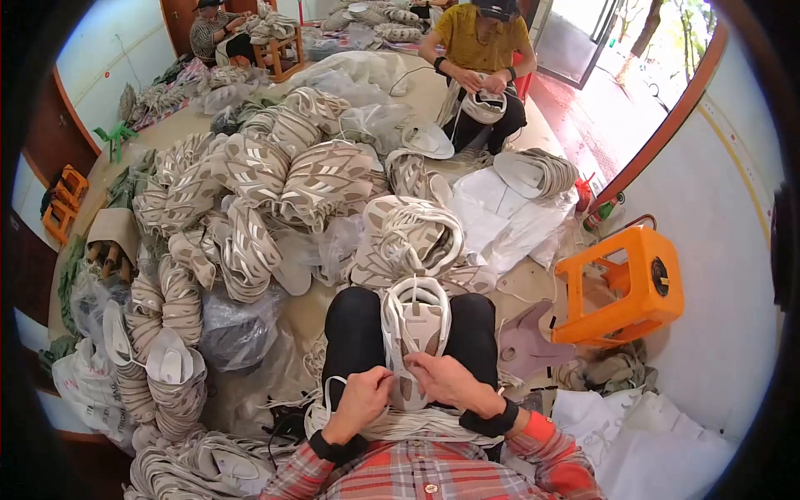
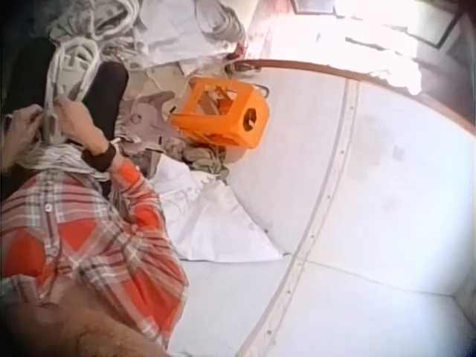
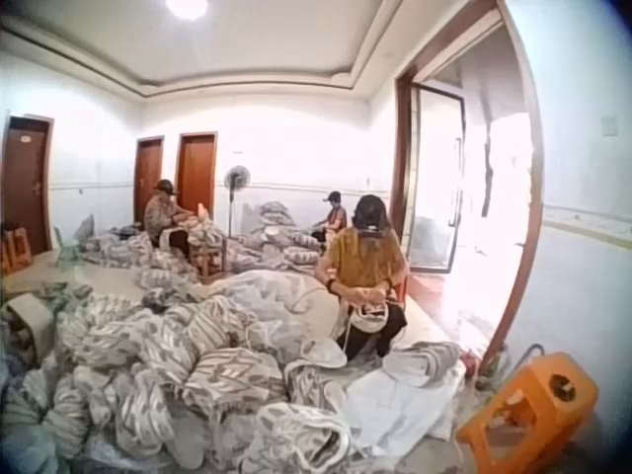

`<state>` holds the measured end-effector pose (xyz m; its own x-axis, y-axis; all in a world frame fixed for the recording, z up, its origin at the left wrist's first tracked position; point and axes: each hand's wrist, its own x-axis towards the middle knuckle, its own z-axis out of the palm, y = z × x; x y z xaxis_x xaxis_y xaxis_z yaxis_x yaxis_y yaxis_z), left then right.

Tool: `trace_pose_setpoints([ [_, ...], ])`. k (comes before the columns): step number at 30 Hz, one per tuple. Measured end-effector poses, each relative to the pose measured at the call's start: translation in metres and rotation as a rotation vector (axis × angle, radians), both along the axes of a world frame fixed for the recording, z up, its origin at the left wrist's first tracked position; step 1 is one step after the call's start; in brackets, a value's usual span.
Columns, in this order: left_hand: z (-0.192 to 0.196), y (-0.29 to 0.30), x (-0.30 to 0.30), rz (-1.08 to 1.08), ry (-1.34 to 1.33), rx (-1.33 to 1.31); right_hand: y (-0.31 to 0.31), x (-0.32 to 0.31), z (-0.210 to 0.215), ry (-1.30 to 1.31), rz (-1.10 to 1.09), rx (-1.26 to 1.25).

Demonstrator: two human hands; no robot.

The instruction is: The person is lacing several pairs of white and tan sneakers from a large pile.

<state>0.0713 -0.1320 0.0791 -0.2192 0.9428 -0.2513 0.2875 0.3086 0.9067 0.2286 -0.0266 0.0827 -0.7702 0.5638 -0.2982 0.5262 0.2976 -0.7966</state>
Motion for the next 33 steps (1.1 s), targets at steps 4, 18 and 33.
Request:
trace_pose_setpoints([
  [4, -0.016, 0.003, 0.005, -0.008, 0.278, 0.168, -0.006, 0.0, 0.003, -0.042, 0.01, -0.114],
  [18, -0.028, 0.002, 0.027, 0.011, 0.543, 0.122, 0.026, -0.021, 0.022, -0.227, 0.204, -0.534],
  [33, -0.003, 0.016, 0.018, 0.067, -0.101, -0.187, 0.044, -0.037, -0.011, -0.334, 0.421, -0.366],
])
